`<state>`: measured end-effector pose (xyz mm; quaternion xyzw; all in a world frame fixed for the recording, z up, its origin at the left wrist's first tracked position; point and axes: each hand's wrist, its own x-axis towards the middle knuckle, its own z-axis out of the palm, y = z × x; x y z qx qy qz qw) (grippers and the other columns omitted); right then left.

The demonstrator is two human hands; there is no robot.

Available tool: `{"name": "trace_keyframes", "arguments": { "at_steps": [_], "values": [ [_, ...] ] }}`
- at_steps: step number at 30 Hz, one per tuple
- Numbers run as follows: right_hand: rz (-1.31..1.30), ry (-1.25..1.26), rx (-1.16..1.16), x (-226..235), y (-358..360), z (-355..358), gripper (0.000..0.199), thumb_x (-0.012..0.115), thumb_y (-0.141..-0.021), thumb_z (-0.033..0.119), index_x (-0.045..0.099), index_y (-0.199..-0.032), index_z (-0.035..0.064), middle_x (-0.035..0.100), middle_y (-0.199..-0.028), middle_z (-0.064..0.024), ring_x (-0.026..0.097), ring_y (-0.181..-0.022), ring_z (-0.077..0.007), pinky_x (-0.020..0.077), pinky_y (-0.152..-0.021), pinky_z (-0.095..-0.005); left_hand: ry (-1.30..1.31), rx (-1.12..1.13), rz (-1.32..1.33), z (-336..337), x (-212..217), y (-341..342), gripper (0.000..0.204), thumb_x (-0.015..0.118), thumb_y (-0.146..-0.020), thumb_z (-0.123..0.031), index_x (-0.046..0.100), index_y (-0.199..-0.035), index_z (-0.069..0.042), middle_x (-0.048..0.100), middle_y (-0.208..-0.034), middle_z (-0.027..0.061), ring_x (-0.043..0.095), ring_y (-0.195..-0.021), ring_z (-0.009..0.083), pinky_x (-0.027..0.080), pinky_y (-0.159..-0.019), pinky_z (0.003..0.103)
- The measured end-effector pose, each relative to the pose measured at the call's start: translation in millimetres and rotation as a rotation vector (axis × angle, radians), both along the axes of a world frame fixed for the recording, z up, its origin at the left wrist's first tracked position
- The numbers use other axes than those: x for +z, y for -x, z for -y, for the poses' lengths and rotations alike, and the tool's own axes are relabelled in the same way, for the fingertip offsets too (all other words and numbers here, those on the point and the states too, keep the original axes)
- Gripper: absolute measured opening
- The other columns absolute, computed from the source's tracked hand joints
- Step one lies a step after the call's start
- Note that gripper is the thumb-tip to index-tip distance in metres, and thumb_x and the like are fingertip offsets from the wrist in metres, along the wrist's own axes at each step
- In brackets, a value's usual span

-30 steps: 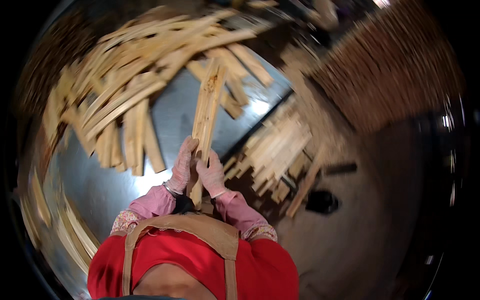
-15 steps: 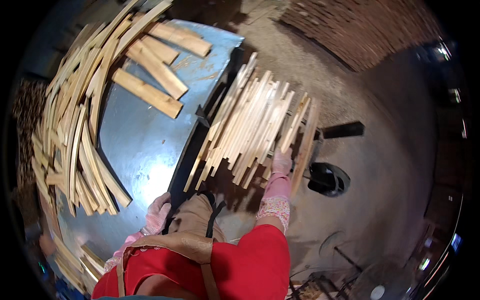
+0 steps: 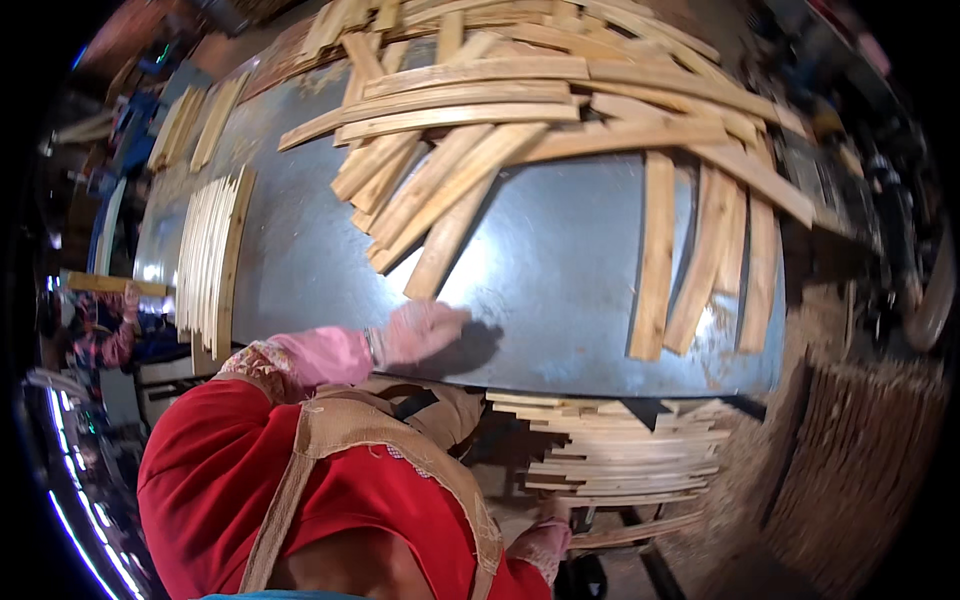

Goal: The person repeatedly picks up thin wooden strips from a pile on a metal table and places them into a neat stack. The person handles the strips one at a time or in small groups, aligning them as they build the stack.

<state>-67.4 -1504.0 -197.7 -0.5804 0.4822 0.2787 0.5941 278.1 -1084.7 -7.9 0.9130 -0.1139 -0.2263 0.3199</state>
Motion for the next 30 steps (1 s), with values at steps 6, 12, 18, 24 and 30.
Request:
{"name": "trace_keyframes", "arguments": {
  "at_steps": [6, 12, 18, 24, 30],
  "values": [
    [0.304, -0.091, 1.066, 60, -91, -66, 0.04, 0.066, -0.104, 0.042, 0.073, -0.117, 0.0059, 0.073, -0.09, -0.0095, 0.069, -0.084, -0.0237, 0.0564, -0.078, -0.0389, -0.326, 0.511, 0.417, -143, -6, -159, 0.064, 0.065, -0.099, -0.045, 0.058, -0.15, -0.008, 0.06, -0.15, 0.0188, 0.061, -0.133, 0.0384, 0.047, -0.114, 0.047],
    [0.04, -0.157, 0.983, 161, -235, -205, 0.047, 0.069, -0.105, 0.045, 0.075, -0.123, 0.0019, 0.079, -0.098, -0.0064, 0.07, -0.082, -0.0169, 0.0567, -0.077, -0.0346, -0.548, 0.367, 0.777, -255, -8, -308, 0.088, 0.072, -0.092, -0.057, 0.044, -0.162, -0.013, 0.044, -0.167, 0.0147, 0.044, -0.149, 0.0395, 0.031, -0.125, 0.055],
    [0.072, 0.0, 0.789, 137, -187, -283, 0.054, 0.07, -0.103, 0.047, 0.07, -0.14, 0.0084, 0.076, -0.129, -0.0188, 0.072, -0.124, -0.0283, 0.0531, -0.106, -0.0378, -0.593, 0.39, 0.289, -351, 30, -393, 0.104, 0.064, -0.086, -0.079, 0.044, -0.163, -0.011, 0.052, -0.161, 0.0205, 0.044, -0.152, 0.0379, 0.027, -0.124, 0.061],
    [0.224, 0.158, 1.053, 190, -265, -385, 0.052, 0.066, -0.104, 0.045, 0.069, -0.142, 0.0084, 0.078, -0.122, -0.0196, 0.074, -0.117, -0.033, 0.0552, -0.102, -0.0418, -0.328, 0.247, 0.018, -418, 7, -317, 0.082, 0.071, -0.082, -0.073, 0.074, -0.117, 0.001, 0.077, -0.111, 0.0262, 0.074, -0.109, 0.0407, 0.057, -0.092, 0.047],
    [0.585, 0.177, 0.488, 171, -390, -501, 0.055, 0.07, -0.106, 0.032, 0.056, -0.147, -0.0018, 0.064, -0.126, -0.0116, 0.06, -0.116, -0.0211, 0.0483, -0.103, -0.0333, 0.023, 0.422, -0.153, -366, -40, -175, 0.079, 0.084, -0.076, -0.054, 0.064, -0.129, 0.001, 0.073, -0.118, 0.0242, 0.071, -0.113, 0.0395, 0.055, -0.099, 0.044]
  ]
}}
